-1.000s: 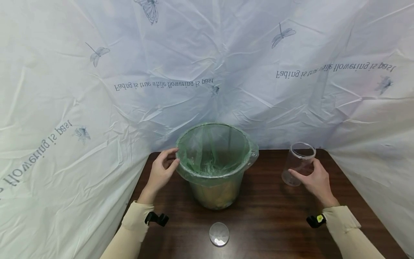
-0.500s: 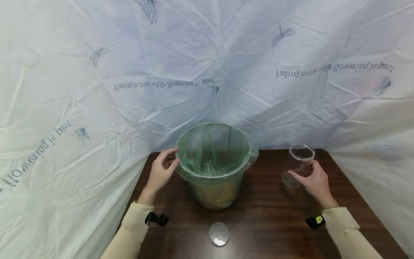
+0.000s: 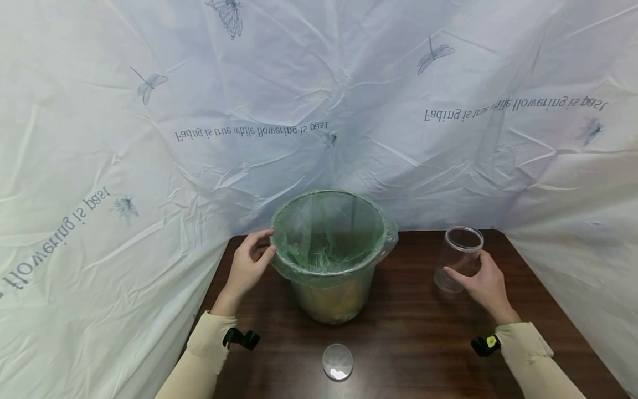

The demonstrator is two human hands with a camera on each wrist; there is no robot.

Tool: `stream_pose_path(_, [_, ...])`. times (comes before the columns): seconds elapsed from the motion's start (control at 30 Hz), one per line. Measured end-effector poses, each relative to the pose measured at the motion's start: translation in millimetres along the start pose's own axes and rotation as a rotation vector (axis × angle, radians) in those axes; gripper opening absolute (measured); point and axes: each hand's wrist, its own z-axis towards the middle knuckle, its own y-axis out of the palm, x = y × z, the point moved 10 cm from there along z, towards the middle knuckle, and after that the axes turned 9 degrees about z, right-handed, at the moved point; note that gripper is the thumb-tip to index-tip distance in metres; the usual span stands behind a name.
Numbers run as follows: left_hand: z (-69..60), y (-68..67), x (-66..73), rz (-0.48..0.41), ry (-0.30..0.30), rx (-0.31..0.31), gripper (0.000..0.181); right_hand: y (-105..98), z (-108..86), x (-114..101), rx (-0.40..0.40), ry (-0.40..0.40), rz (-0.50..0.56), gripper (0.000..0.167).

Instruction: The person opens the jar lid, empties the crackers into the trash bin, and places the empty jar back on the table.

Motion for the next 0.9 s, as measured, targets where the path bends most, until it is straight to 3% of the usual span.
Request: stream_pose_path(0.9, [0.1, 0.3, 3.2, 0.028, 0.008, -0.015, 0.04, 6.2, -8.2, 10.2, -0.02, 0.008, -0.002, 0.073])
